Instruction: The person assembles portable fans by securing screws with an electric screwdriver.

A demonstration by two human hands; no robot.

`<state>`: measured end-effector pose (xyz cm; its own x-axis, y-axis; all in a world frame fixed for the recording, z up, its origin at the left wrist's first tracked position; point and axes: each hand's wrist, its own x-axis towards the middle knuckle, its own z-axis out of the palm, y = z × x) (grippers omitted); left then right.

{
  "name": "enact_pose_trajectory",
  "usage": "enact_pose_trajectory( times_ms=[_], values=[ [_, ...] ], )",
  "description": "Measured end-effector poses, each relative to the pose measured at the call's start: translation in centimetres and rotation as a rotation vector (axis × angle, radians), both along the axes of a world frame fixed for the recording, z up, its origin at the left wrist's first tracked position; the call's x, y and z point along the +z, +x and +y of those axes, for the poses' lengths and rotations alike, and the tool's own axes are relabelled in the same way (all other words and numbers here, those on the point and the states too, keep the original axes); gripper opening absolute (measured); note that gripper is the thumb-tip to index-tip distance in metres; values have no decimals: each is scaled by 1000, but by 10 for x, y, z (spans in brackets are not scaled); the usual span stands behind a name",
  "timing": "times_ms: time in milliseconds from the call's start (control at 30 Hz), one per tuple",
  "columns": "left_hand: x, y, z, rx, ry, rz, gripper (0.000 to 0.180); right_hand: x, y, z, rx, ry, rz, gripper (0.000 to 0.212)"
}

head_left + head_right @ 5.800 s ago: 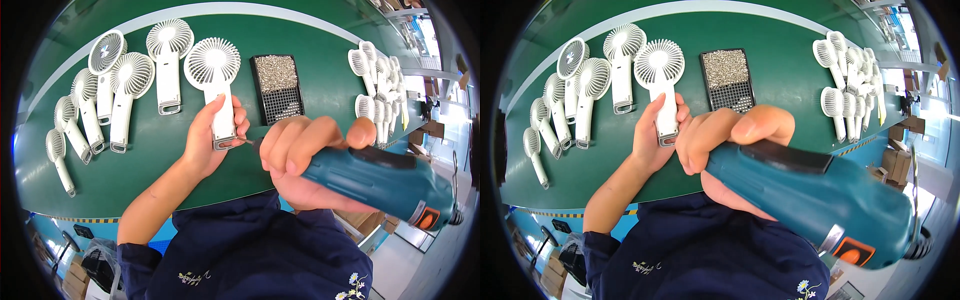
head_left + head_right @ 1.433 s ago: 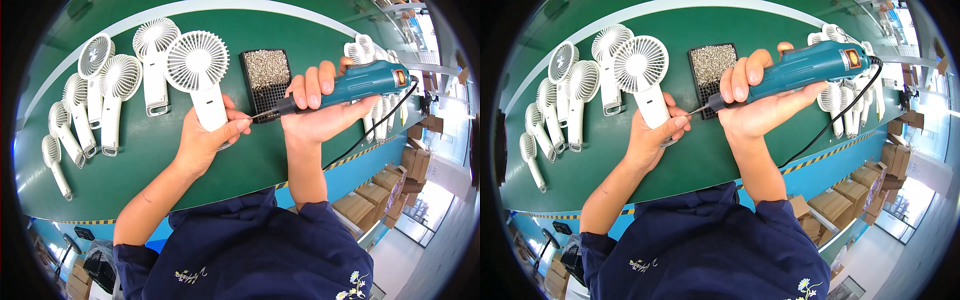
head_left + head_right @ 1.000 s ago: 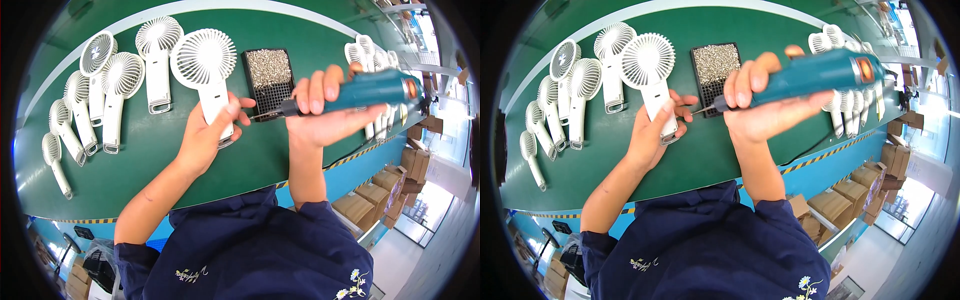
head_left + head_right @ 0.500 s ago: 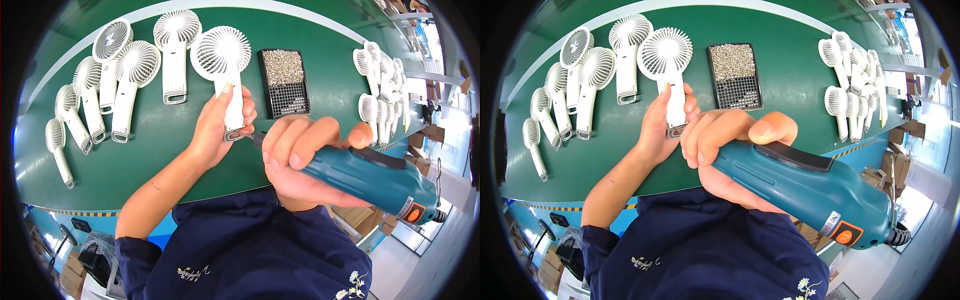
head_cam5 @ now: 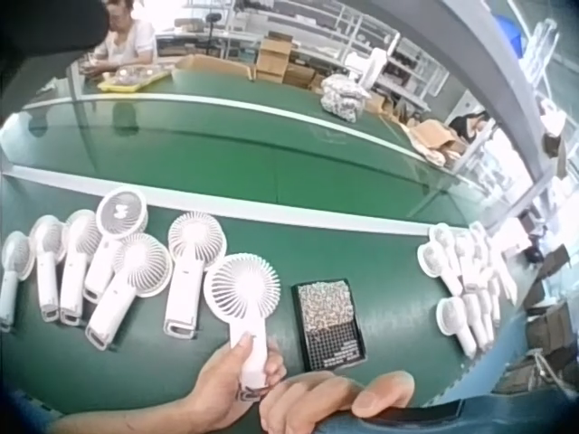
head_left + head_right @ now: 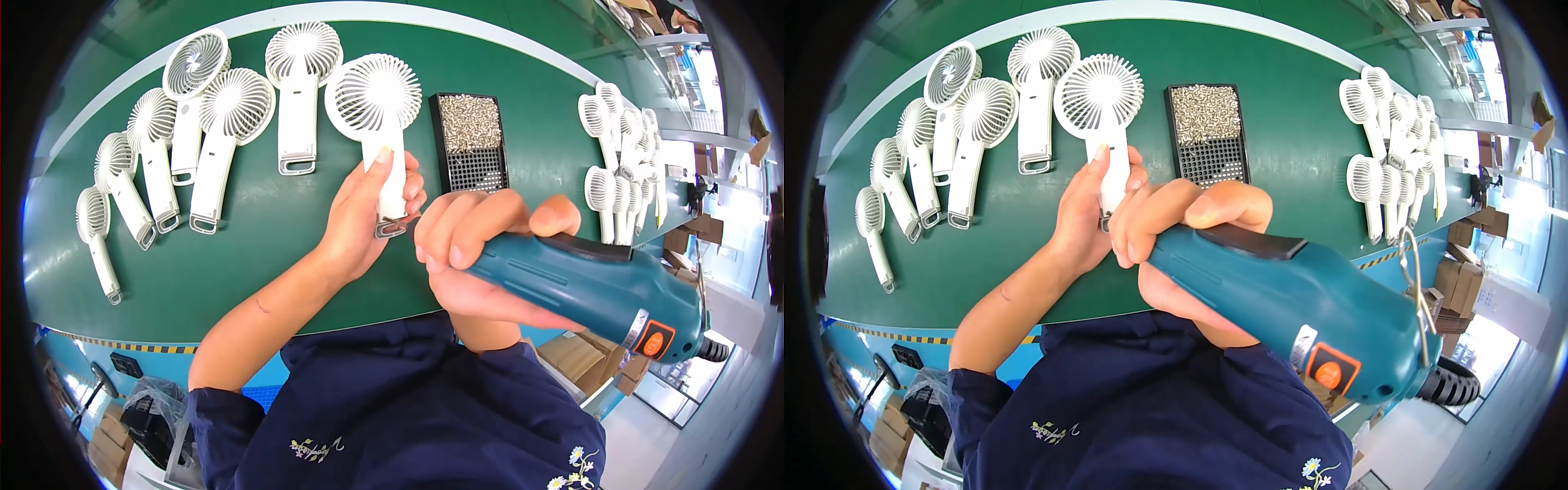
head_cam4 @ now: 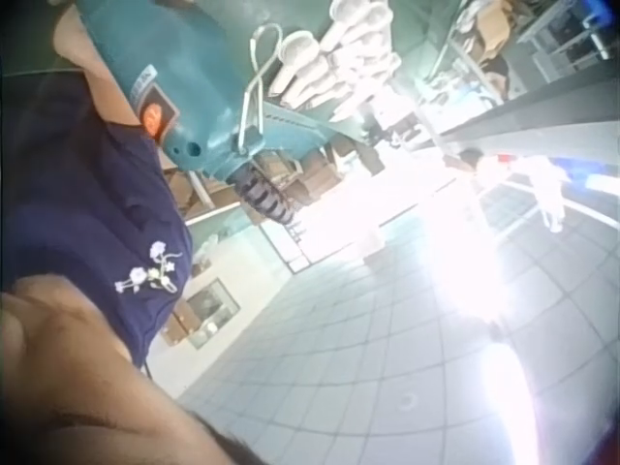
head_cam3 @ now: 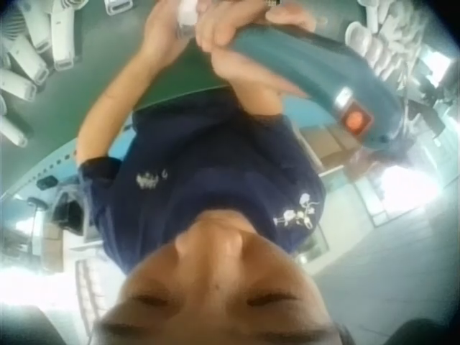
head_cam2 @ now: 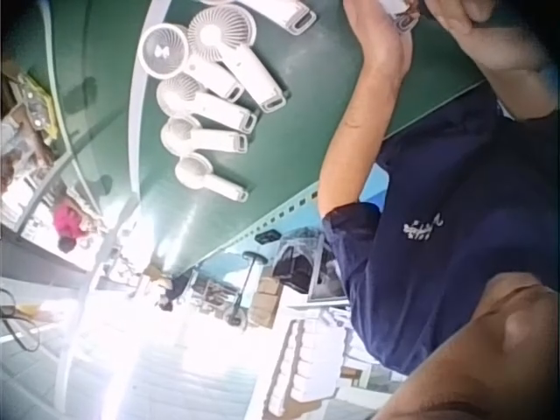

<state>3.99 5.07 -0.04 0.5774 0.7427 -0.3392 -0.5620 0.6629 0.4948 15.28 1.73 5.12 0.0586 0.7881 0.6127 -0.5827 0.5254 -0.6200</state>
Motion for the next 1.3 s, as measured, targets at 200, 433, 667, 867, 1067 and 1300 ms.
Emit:
enact_pose_trajectory(
  times_ms=[200,433,667,867,1067,1300],
  values=[
    [-1,-4,1,-30,14,-33,41,6,-9,-5,-94,-77,-45,78],
    [-2,-1,6,46,128,-155,27,21,18,-38,-317,-160,23,66],
    [12,-15,-3,36,216,-145,33,-6,-27,-60,-321,-1035,-136,31],
    [19,-11,-9,102,136,-129,30,-22,-39,-52,-230,-1078,63,20],
    [35,-10,-7,170,45,-122,19,-39,-49,-55,-250,-875,97,14],
    [27,-7,-7,245,109,20,23,-24,-51,-42,-259,-1116,92,7]
  ],
)
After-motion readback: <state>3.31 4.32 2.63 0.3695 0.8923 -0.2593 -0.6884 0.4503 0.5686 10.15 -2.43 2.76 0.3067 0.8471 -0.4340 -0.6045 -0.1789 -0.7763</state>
